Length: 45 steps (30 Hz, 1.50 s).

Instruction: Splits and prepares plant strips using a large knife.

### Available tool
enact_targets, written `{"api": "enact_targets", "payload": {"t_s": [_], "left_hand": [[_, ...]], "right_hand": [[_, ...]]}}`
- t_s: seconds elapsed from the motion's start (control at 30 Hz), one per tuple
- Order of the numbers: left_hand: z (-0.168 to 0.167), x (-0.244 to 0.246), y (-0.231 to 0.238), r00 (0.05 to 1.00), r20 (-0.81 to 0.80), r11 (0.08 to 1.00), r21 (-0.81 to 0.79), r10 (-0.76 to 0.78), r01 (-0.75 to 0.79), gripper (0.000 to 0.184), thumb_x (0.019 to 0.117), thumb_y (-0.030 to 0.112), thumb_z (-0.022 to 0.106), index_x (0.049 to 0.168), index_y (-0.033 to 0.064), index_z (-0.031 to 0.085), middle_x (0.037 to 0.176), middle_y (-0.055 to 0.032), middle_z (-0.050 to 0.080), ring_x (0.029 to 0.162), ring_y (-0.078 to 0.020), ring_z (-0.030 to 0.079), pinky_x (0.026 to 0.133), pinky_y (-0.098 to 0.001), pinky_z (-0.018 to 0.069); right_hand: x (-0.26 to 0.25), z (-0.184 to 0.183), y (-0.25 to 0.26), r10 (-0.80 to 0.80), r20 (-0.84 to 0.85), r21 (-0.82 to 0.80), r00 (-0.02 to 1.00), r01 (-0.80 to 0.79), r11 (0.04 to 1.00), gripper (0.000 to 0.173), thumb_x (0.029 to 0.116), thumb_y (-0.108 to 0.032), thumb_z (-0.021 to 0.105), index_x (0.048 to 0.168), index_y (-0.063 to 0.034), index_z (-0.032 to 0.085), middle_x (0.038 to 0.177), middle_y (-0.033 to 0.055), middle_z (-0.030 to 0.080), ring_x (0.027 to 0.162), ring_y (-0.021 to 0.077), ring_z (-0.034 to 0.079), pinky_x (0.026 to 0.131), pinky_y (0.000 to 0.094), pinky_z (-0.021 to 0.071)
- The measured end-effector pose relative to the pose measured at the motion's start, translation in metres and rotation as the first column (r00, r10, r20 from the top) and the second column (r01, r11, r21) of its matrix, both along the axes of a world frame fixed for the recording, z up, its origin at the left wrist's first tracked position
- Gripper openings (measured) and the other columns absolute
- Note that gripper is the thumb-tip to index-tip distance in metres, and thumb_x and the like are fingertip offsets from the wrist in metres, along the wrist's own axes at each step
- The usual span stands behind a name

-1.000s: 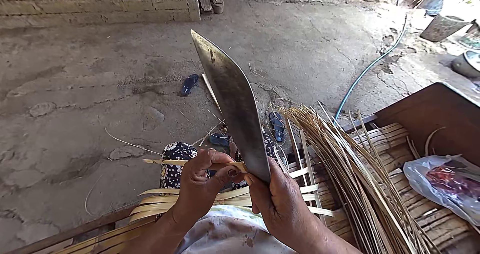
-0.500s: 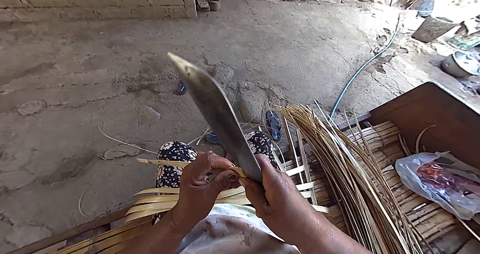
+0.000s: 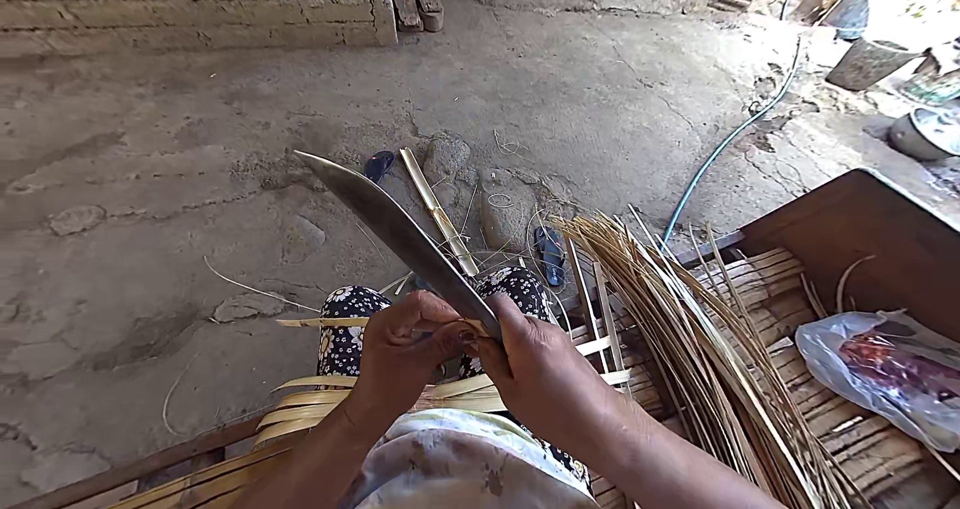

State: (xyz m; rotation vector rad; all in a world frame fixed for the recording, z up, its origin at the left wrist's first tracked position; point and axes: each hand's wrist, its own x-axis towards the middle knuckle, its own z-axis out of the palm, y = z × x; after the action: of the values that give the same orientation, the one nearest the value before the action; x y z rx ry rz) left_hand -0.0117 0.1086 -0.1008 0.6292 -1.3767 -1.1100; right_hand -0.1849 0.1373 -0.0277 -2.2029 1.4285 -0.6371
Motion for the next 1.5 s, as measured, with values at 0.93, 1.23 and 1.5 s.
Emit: {"api": "enact_targets", "payload": {"t_s": [0.93,1.23,1.5], "left_hand": [[0.105,0.155,-0.044,0.922,-0.161,0.931,-0.04,0.353,-0.364,0.059,0.1089,0.054,0.02,0.072,0.0217,0.053,0.05,0.0089,0.038,0.04,-0.005,0.039,0.042,-0.0196,0.0397],[0.09,0.228,-0.059,0.844,-0.238,0.875,0.066,0.481,-0.48,0.064,0.1099,0.05,0.007,0.072,0.0218,0.051,0.048,0.0096,0.039,0.039,-0.0039,0.039,0.042,-0.0188,0.0396],[0.059,0.353,-0.069,0.753,-0.253,0.789,0.079,0.607,-0.61,0.036,0.1078,0.012,0.036,0.077,0.0164,0.053,0.051,0.0089,0.042,0.042,-0.0017,0.041,0.045,-0.0153,0.0422]], "right_hand": [[0.047,-0.046,-0.034,-0.129,0.918,0.257,0.374,-0.316,0.913,0.008,0.0958,-0.003,0.066,0.104,-0.0036,0.064,0.085,0.0049,0.073,0.053,0.0039,0.058,0.047,0.0188,0.0498],[-0.01,-0.069,-0.05,-0.28,0.861,0.399,0.425,-0.221,0.89,0.012,0.0925,-0.005,0.068,0.104,-0.0071,0.066,0.085,0.0066,0.075,0.048,0.0051,0.058,0.043,0.0196,0.0499],[-0.051,-0.086,-0.067,-0.476,0.744,0.532,0.469,0.016,0.847,0.014,0.0883,-0.001,0.065,0.102,-0.0039,0.065,0.078,0.0079,0.074,0.042,0.0068,0.055,0.037,0.0197,0.0461]]}}
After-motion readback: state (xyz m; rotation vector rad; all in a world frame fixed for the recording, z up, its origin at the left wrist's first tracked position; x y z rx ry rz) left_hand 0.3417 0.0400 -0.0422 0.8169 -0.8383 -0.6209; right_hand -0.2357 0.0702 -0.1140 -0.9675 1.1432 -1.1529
